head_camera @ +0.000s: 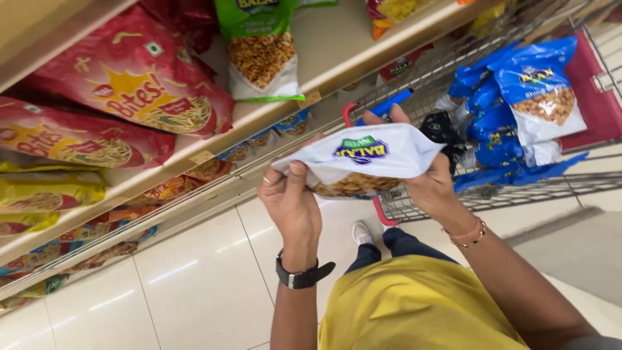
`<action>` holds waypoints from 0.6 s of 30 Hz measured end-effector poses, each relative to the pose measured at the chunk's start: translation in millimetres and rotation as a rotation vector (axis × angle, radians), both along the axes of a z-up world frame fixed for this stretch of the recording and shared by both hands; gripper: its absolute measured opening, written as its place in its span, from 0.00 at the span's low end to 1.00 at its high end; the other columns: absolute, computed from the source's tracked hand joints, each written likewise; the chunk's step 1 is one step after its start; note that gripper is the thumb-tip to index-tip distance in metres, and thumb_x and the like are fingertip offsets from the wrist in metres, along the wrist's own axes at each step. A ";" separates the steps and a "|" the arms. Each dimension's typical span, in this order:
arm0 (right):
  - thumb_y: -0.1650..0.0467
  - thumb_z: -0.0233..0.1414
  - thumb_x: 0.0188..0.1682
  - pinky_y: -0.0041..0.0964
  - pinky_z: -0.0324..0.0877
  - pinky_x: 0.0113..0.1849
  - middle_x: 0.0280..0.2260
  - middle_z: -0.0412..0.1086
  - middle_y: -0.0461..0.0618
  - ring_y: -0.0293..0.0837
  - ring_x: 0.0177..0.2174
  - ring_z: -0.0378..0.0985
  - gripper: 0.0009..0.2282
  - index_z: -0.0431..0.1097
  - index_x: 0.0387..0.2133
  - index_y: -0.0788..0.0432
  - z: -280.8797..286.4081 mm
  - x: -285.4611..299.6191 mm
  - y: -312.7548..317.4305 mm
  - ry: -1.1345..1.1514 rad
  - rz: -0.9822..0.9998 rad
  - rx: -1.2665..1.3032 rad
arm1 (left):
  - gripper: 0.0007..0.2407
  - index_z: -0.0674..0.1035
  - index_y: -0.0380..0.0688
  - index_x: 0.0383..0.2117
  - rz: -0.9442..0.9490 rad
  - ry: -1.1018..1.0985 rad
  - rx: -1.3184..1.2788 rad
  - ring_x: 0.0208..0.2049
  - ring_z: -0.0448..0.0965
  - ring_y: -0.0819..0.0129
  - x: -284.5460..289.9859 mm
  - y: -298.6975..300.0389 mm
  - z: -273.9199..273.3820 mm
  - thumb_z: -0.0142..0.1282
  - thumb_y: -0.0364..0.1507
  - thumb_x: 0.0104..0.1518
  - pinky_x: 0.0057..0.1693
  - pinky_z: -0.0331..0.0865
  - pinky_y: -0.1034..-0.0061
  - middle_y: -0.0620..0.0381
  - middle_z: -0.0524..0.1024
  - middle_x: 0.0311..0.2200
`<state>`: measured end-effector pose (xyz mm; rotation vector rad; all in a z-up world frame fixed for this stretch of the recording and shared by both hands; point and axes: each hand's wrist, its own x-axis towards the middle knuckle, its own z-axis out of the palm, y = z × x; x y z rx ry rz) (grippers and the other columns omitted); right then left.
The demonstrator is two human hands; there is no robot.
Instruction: Selecting snack bags from shelves and placing them into a shopping cart.
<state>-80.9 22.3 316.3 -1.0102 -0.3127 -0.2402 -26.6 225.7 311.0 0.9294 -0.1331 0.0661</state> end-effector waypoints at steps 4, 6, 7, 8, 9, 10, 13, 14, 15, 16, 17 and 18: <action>0.63 0.57 0.55 0.60 0.58 0.67 0.67 0.56 0.64 0.62 0.66 0.61 0.33 0.49 0.70 0.59 -15.6 1.3 -10.9 -0.024 0.014 0.077 | 0.06 0.80 0.35 0.39 -0.060 -0.088 -0.022 0.50 0.82 0.54 -1.3 -10.7 35.7 0.61 0.26 0.63 0.63 0.71 0.59 0.43 0.82 0.43; 0.63 0.52 0.60 0.65 0.65 0.65 0.59 0.69 0.68 0.67 0.60 0.72 0.20 0.68 0.59 0.65 -16.2 5.8 -16.8 0.030 -0.025 0.244 | 0.06 0.80 0.33 0.38 -0.086 -0.125 -0.025 0.51 0.81 0.53 -0.4 -10.7 35.6 0.59 0.26 0.67 0.67 0.69 0.55 0.43 0.82 0.41; 0.63 0.52 0.60 0.65 0.65 0.65 0.59 0.69 0.68 0.67 0.60 0.72 0.20 0.68 0.59 0.65 -12.1 7.7 -16.9 0.018 -0.019 0.240 | 0.06 0.80 0.33 0.38 -0.081 -0.138 -0.028 0.51 0.81 0.53 -0.8 -11.5 36.0 0.59 0.26 0.67 0.67 0.69 0.55 0.43 0.82 0.41; 0.65 0.51 0.62 0.63 0.68 0.63 0.52 0.72 0.67 0.65 0.56 0.75 0.16 0.70 0.54 0.65 -8.1 9.4 -17.2 -0.017 -0.100 0.202 | 0.06 0.80 0.33 0.39 -0.079 -0.093 -0.040 0.49 0.81 0.52 -1.2 -12.5 36.2 0.59 0.26 0.66 0.65 0.69 0.55 0.42 0.82 0.41; 0.66 0.50 0.63 0.61 0.70 0.61 0.46 0.75 0.65 0.63 0.51 0.78 0.12 0.72 0.49 0.65 -3.9 12.1 -17.7 -0.055 -0.182 0.165 | 0.07 0.80 0.33 0.39 -0.078 -0.052 -0.051 0.48 0.80 0.52 -0.4 -13.8 36.7 0.60 0.26 0.65 0.63 0.69 0.55 0.42 0.82 0.41; 0.66 0.50 0.63 0.61 0.70 0.61 0.46 0.75 0.65 0.63 0.51 0.78 0.12 0.72 0.49 0.65 -4.3 14.2 -16.7 -0.071 -0.177 0.162 | 0.07 0.80 0.33 0.39 -0.075 -0.068 -0.055 0.48 0.80 0.52 0.4 -14.4 40.3 0.60 0.26 0.65 0.63 0.69 0.55 0.42 0.82 0.41; 0.66 0.50 0.62 0.55 0.72 0.57 0.46 0.75 0.60 0.58 0.50 0.79 0.12 0.70 0.46 0.66 -5.2 19.2 -12.7 -0.048 -0.344 0.120 | 0.07 0.80 0.32 0.38 -0.111 -0.112 -0.018 0.51 0.81 0.51 4.6 -13.9 44.1 0.58 0.27 0.66 0.65 0.69 0.54 0.43 0.82 0.42; 0.67 0.50 0.63 0.52 0.73 0.56 0.43 0.75 0.58 0.55 0.47 0.79 0.12 0.70 0.46 0.66 -5.1 21.1 -11.3 -0.023 -0.387 0.156 | 0.07 0.80 0.33 0.39 -0.125 -0.183 0.045 0.55 0.80 0.54 8.1 -12.9 40.6 0.59 0.28 0.66 0.68 0.67 0.56 0.44 0.82 0.43; 0.67 0.50 0.64 0.49 0.74 0.55 0.41 0.75 0.57 0.51 0.44 0.80 0.12 0.70 0.46 0.67 -5.6 20.8 -9.6 0.007 -0.431 0.191 | 0.07 0.80 0.35 0.40 -0.141 -0.249 0.108 0.59 0.79 0.56 9.7 -11.5 36.5 0.59 0.28 0.66 0.72 0.65 0.59 0.45 0.82 0.45; 0.67 0.50 0.64 0.49 0.74 0.55 0.41 0.75 0.57 0.51 0.44 0.80 0.12 0.70 0.46 0.67 -3.8 22.2 -8.4 0.006 -0.433 0.192 | 0.07 0.80 0.35 0.40 -0.143 -0.250 0.109 0.59 0.79 0.56 8.8 -10.6 25.9 0.59 0.28 0.66 0.72 0.65 0.59 0.45 0.82 0.45; 0.67 0.50 0.63 0.47 0.74 0.53 0.42 0.75 0.56 0.50 0.44 0.80 0.12 0.70 0.45 0.66 -2.2 23.1 -7.1 0.028 -0.458 0.221 | 0.08 0.80 0.34 0.41 -0.167 -0.195 0.163 0.54 0.78 0.59 7.3 -9.6 15.0 0.60 0.28 0.65 0.66 0.66 0.62 0.47 0.81 0.42; 0.66 0.50 0.63 0.45 0.74 0.52 0.42 0.76 0.55 0.49 0.45 0.80 0.12 0.70 0.45 0.66 -0.9 24.2 -5.7 0.050 -0.483 0.250 | 0.09 0.80 0.34 0.42 -0.192 -0.141 0.217 0.49 0.78 0.62 6.0 -8.5 3.8 0.61 0.28 0.64 0.60 0.67 0.65 0.49 0.81 0.40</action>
